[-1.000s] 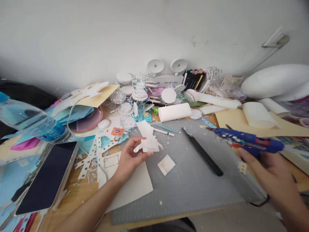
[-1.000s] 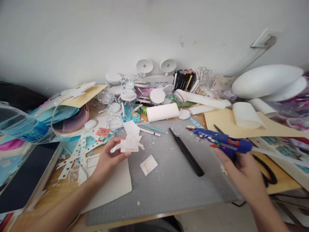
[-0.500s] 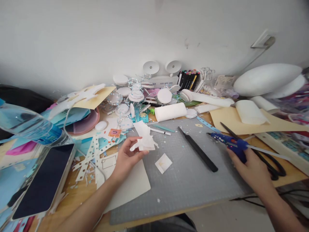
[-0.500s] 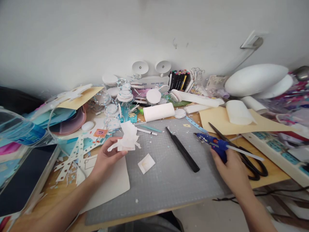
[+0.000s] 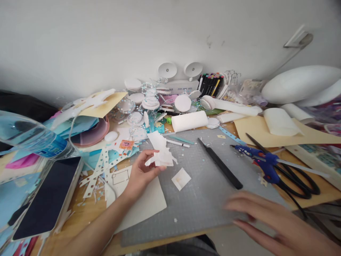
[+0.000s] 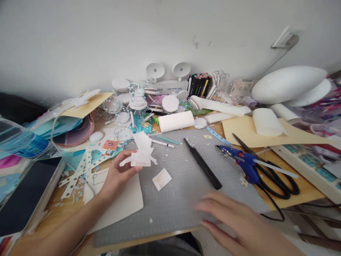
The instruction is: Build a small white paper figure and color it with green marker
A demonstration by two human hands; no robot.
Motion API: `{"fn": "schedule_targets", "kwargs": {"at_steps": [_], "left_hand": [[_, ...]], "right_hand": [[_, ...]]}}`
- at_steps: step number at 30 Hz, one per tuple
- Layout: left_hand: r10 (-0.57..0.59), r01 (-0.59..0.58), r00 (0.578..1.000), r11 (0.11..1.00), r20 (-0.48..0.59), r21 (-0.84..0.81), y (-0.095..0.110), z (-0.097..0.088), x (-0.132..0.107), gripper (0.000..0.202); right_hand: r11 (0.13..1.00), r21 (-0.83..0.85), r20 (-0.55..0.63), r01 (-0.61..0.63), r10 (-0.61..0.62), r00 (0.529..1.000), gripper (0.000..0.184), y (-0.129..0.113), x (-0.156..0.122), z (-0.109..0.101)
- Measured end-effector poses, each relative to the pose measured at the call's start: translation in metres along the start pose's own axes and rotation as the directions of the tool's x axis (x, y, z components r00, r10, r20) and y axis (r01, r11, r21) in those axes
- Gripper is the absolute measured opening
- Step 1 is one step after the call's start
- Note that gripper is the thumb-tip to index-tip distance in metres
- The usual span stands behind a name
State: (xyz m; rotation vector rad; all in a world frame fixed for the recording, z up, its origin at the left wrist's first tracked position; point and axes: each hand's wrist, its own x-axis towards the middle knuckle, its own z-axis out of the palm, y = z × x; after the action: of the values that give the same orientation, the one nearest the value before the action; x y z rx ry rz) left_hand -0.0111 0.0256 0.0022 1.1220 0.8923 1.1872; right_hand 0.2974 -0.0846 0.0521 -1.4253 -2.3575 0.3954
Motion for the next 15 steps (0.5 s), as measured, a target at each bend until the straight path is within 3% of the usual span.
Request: {"fn": "schedule_targets", "kwargs": {"at_steps": [1, 2, 5, 7, 11, 15], "left_hand": [[-0.002, 0.002, 1.000, 1.000, 0.002, -0.002, 0.000, 0.000, 0.000, 0.033], [-0.002, 0.002, 1.000, 1.000, 0.002, -0.008, -0.001, -0.001, 0.000, 0.034], [-0.002, 0.001, 1.000, 0.999, -0.009, -0.048, -0.003, -0.004, 0.001, 0.035], [-0.003, 0.001, 1.000, 0.997, -0.015, -0.081, -0.003, -0.005, 0.001, 0.034], [0.001, -0.004, 1.000, 0.991, -0.016, -0.137, -0.002, -0.006, 0.003, 0.032], [-0.005, 0.000, 1.000, 0.987, -0.026, -0.161, -0.002, -0.005, 0.004, 0.032]], "right_hand": [[0.998, 0.012, 0.134, 0.061, -0.062, 0.989, 0.032, -0.005, 0.020, 0.007], [0.991, 0.031, 0.176, 0.127, -0.131, 0.976, 0.035, -0.007, 0.040, 0.014], [0.956, 0.036, 0.177, 0.292, -0.293, 0.939, 0.039, -0.003, 0.089, 0.036], [0.923, 0.039, 0.169, 0.382, -0.383, 0.908, 0.034, 0.003, 0.106, 0.049], [0.851, -0.043, 0.098, 0.524, -0.518, 0.850, 0.026, 0.010, 0.111, 0.066], [0.823, -0.116, 0.034, 0.556, -0.556, 0.830, 0.031, 0.011, 0.104, 0.069]]}}
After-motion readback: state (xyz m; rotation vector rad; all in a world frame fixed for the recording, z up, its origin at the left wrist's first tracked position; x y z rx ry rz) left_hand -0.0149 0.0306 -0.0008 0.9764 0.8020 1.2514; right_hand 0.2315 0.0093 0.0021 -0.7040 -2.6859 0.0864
